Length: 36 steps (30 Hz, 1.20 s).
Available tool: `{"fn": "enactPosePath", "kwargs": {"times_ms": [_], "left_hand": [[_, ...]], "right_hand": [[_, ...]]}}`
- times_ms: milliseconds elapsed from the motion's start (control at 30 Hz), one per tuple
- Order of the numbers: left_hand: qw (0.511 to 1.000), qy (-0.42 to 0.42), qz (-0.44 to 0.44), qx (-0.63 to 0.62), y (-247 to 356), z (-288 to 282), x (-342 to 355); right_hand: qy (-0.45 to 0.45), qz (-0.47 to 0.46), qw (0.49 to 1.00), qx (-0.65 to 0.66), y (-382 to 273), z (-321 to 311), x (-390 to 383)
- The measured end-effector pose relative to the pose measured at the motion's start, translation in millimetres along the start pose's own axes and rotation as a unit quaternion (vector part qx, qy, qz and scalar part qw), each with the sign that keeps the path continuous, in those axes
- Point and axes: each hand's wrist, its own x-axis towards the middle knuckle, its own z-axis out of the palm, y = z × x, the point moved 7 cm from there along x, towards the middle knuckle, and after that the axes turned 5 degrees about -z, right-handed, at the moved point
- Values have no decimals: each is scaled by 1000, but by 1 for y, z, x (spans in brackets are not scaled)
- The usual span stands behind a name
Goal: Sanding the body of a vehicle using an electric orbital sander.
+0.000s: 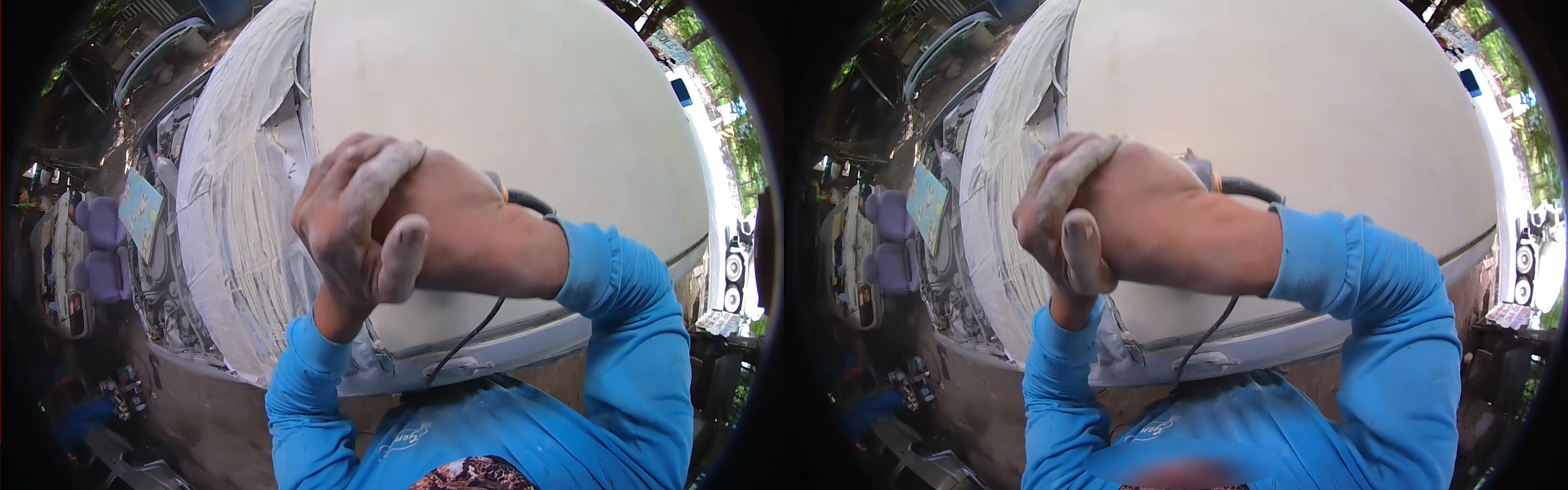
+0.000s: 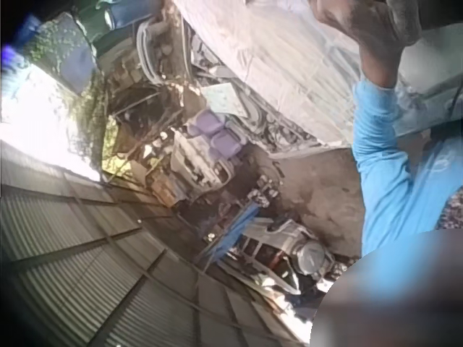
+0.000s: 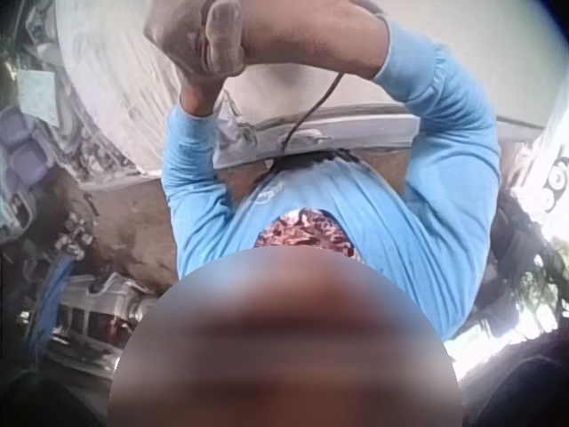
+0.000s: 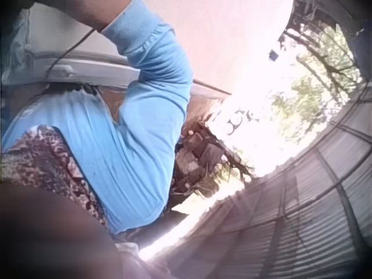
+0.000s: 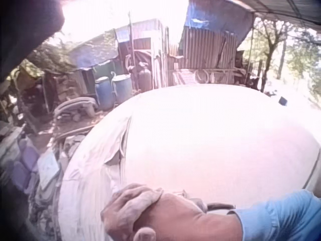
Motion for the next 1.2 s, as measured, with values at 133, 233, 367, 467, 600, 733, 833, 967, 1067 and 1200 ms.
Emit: {"fn": "enactPosePath", "kwargs": {"times_ms": [133, 233, 367, 467, 600, 733, 833, 967, 1067, 1200], "left_hand": [[1000, -20, -7, -9, -63, 37, 61], [996, -27, -23, -87, -110, 69, 111], [999, -25, 22, -42, -157, 98, 169], [999, -17, 24, -27, -177, 108, 190], [995, -4, 90, 39, -154, 99, 170], [975, 18, 81, 206, -106, 66, 105], [997, -14, 51, 63, -62, 45, 57], [1000, -14, -3, 15, 6, 13, -7], [999, -29, 2, 26, 57, 3, -39], [999, -46, -14, 14, 64, 9, -41]], "right_hand": [[5, 16, 996, -85, 87, -25, 15], [-7, 9, 991, -134, 154, -39, 42], [7, -130, 969, -211, 222, -54, 83], [0, -105, 964, -243, 254, -60, 92], [-5, -48, 973, -225, 231, -59, 76], [-16, -5, 986, -163, 157, -46, 42], [3, 93, 992, -90, 100, -25, 12], [42, 62, 997, 18, 2, -9, -26], [-136, 69, 984, -92, -53, 16, -47], [-83, 50, 989, -112, -63, 1, -51]]}}
